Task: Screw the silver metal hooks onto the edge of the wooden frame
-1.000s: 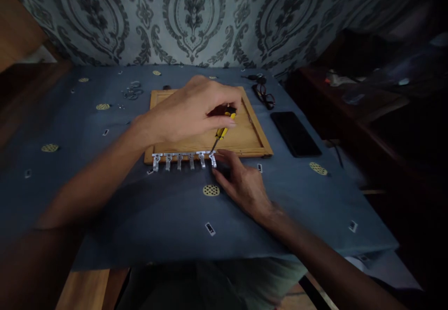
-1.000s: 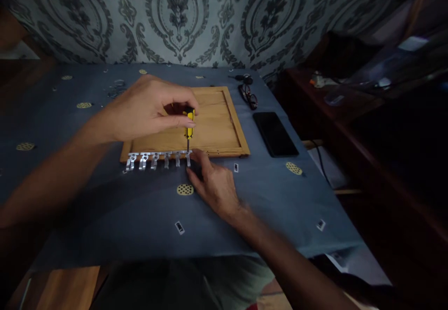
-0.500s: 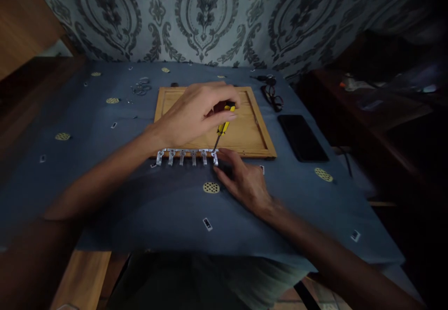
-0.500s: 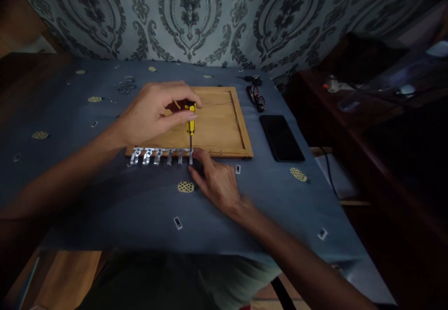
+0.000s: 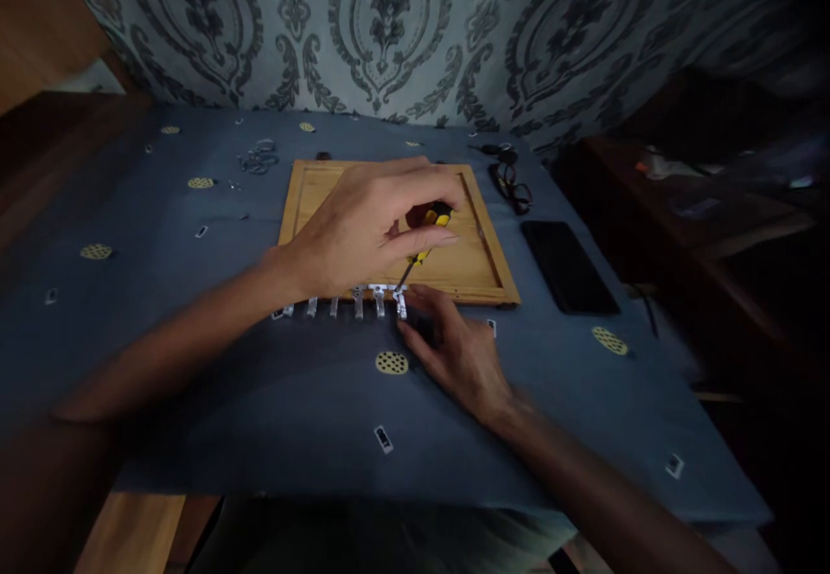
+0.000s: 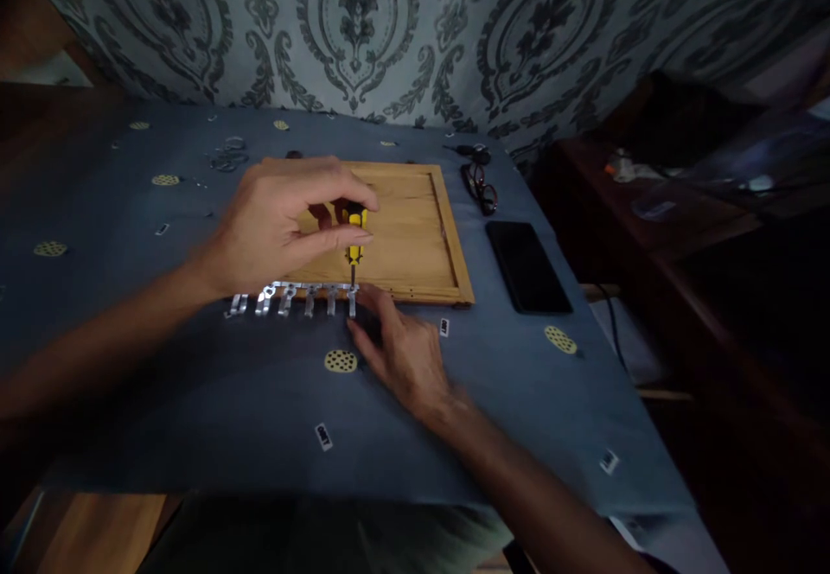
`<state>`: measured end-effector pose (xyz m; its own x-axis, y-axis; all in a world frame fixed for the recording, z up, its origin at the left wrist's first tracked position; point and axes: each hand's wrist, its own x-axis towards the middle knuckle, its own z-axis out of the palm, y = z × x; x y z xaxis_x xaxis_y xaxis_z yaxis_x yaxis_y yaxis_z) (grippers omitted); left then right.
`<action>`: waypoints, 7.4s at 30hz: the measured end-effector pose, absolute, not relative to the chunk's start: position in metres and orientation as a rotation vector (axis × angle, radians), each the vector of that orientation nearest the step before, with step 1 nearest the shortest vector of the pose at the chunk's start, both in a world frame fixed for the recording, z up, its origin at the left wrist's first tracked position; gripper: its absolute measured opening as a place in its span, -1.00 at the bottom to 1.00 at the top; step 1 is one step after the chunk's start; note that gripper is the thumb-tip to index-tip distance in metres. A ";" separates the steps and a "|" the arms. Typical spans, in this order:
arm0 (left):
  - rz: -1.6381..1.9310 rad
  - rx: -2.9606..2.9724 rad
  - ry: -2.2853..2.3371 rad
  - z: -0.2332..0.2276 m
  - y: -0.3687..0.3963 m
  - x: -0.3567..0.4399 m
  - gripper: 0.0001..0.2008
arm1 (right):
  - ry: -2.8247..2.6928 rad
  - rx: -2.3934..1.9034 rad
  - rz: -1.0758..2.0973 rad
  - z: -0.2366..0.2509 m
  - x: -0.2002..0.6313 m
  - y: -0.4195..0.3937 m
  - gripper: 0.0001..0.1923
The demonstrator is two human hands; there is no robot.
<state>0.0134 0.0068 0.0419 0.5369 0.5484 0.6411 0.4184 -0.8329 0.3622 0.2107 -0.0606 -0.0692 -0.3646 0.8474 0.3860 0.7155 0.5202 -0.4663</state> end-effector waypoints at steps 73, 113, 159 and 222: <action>0.900 2.646 0.891 0.057 0.004 0.008 -0.79 | -2.166 -1.296 0.325 -0.068 0.213 -0.061 -0.65; 0.986 1.525 0.494 0.046 0.012 0.065 -0.72 | -2.171 -1.293 0.321 -0.069 0.213 -0.060 -0.63; 0.897 1.562 0.452 0.049 0.013 0.067 -0.56 | -2.173 -1.304 0.309 -0.068 0.211 -0.061 -0.63; 1.203 1.589 0.592 0.046 -0.004 0.071 -0.60 | -2.181 -1.321 0.295 -0.069 0.211 -0.061 -0.67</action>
<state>0.0710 -0.0042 0.0464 0.3816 0.8289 0.4089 -0.1822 -0.3663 0.9125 0.2113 -0.0606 -0.0687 -0.3517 0.8669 0.3532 0.7420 0.4882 -0.4595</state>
